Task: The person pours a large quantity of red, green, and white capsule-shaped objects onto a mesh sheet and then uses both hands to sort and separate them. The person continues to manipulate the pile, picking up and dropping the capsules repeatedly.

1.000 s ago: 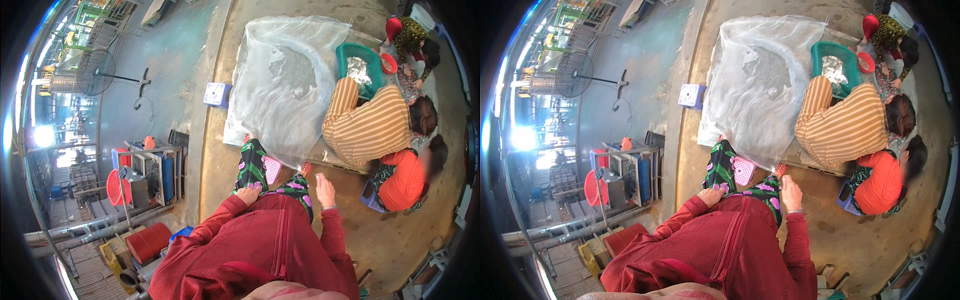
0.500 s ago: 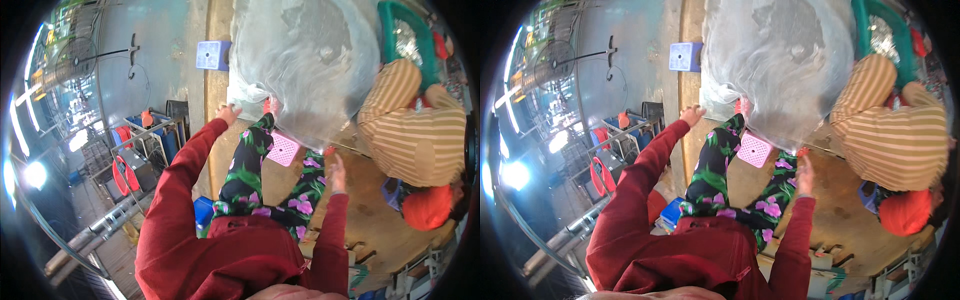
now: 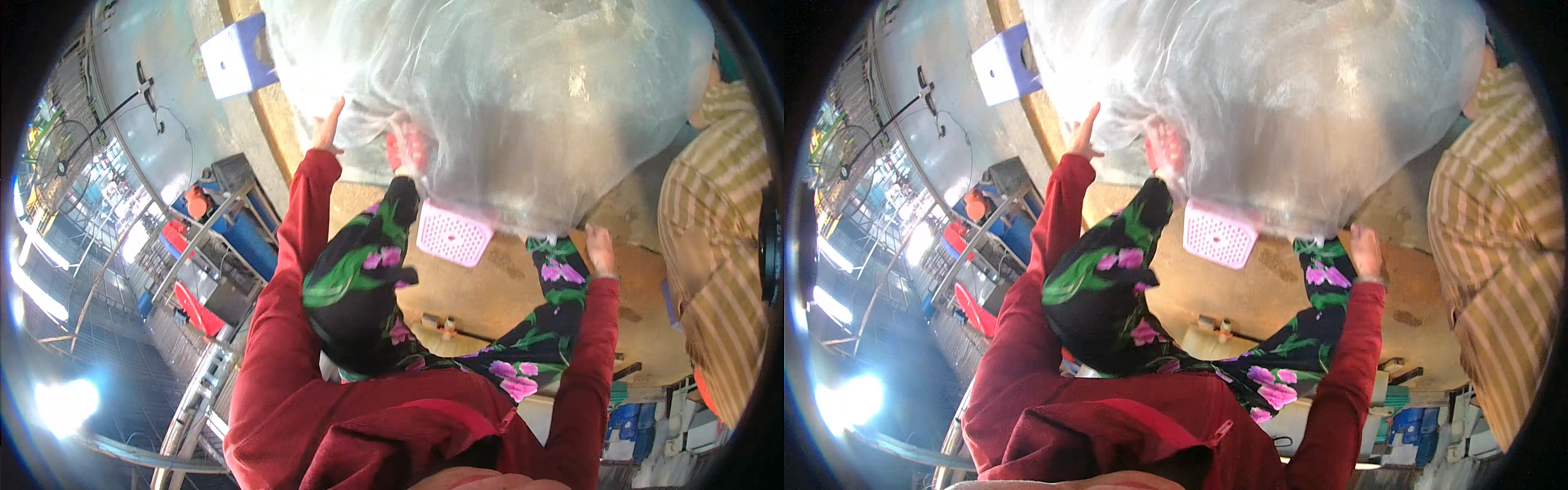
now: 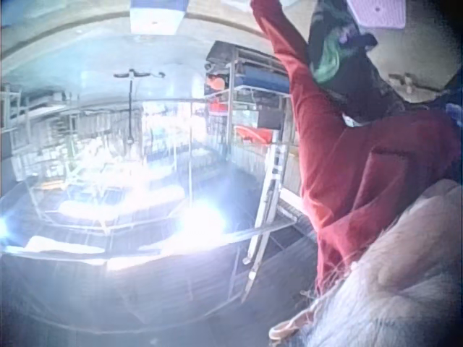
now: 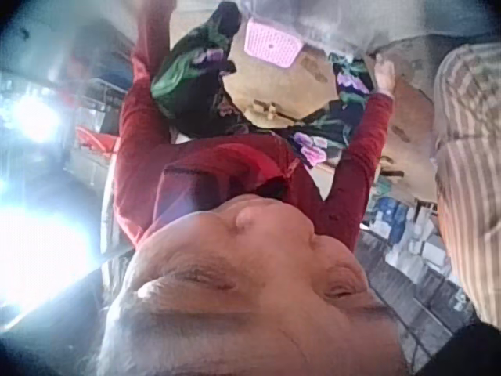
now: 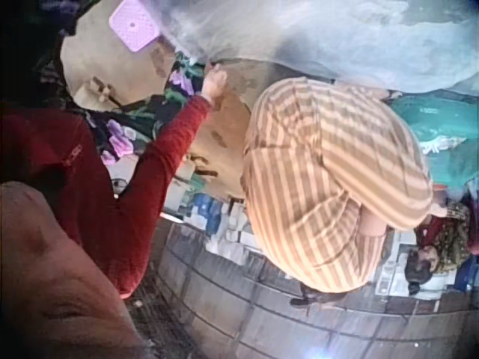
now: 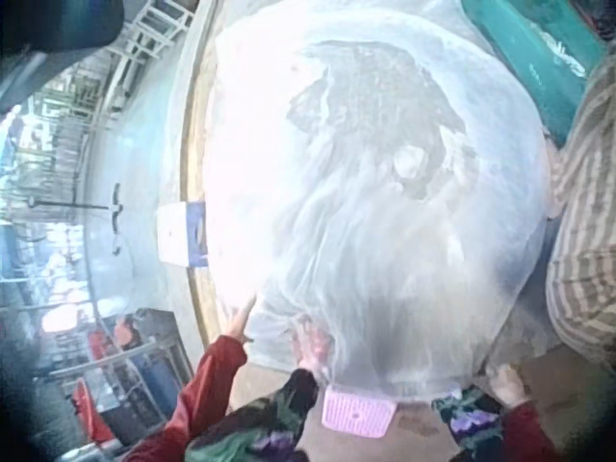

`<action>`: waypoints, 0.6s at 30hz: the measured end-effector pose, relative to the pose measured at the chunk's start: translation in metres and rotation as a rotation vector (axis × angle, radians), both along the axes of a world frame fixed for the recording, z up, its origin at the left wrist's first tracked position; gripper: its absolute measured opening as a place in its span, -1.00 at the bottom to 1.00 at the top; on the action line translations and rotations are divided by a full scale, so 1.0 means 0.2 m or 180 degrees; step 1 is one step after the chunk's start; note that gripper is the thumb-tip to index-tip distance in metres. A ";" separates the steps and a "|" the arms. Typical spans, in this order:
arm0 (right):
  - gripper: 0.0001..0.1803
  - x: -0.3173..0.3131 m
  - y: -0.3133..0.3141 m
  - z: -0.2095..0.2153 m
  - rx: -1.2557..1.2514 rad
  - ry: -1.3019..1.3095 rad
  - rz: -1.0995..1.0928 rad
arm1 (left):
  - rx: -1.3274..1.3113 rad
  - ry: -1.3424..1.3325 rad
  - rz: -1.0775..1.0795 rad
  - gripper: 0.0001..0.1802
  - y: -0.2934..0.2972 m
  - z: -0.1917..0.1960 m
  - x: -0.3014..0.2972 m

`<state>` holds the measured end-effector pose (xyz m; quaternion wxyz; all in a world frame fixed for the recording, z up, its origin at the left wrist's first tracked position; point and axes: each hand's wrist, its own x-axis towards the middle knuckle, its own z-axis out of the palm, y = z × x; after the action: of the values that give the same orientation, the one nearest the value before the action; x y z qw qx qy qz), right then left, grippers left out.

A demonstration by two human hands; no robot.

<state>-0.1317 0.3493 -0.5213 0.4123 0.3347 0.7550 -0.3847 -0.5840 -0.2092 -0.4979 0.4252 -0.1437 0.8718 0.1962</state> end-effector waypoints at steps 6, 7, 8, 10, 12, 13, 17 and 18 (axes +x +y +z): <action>-0.20 -0.22 0.15 -0.01 -0.0088 -0.1039 0.0327 | 0.0233 0.0039 0.2274 0.16 0.39 0.03 0.00; -0.18 -0.21 0.15 -0.03 -0.0083 -0.0903 0.0400 | 0.0335 -0.0124 0.1944 0.17 0.31 0.03 -0.02; -0.16 -0.19 0.15 -0.06 -0.0069 -0.0770 0.0466 | 0.0434 -0.0274 0.1594 0.18 0.27 0.03 -0.03; -0.16 -0.20 0.18 -0.10 -0.0193 -0.0646 0.0786 | 0.0115 0.0390 0.1856 -0.04 0.25 -0.01 -0.08; -0.34 -0.36 0.13 -0.03 -0.1034 0.0260 0.0697 | 0.0602 0.0864 0.2041 -0.26 -0.03 -0.20 -0.12; -0.42 -0.43 0.09 0.02 -0.1445 -0.0055 0.0132 | 0.1011 0.1097 0.2284 -0.40 -0.03 -0.27 -0.14; -0.76 -0.61 0.15 0.29 -0.1989 -0.0210 -0.1340 | 0.3515 0.1574 0.4363 -0.90 0.41 -0.30 -0.19; -0.76 -0.61 0.18 0.34 -0.1979 0.0003 -0.1506 | 0.4056 0.1865 0.4100 -0.90 0.59 -0.05 -0.21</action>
<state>-0.2540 0.3844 -0.4533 0.3936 0.3585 0.5045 -0.6798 -0.6253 -0.0910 -0.5072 -0.0016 -0.2827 0.4261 0.8594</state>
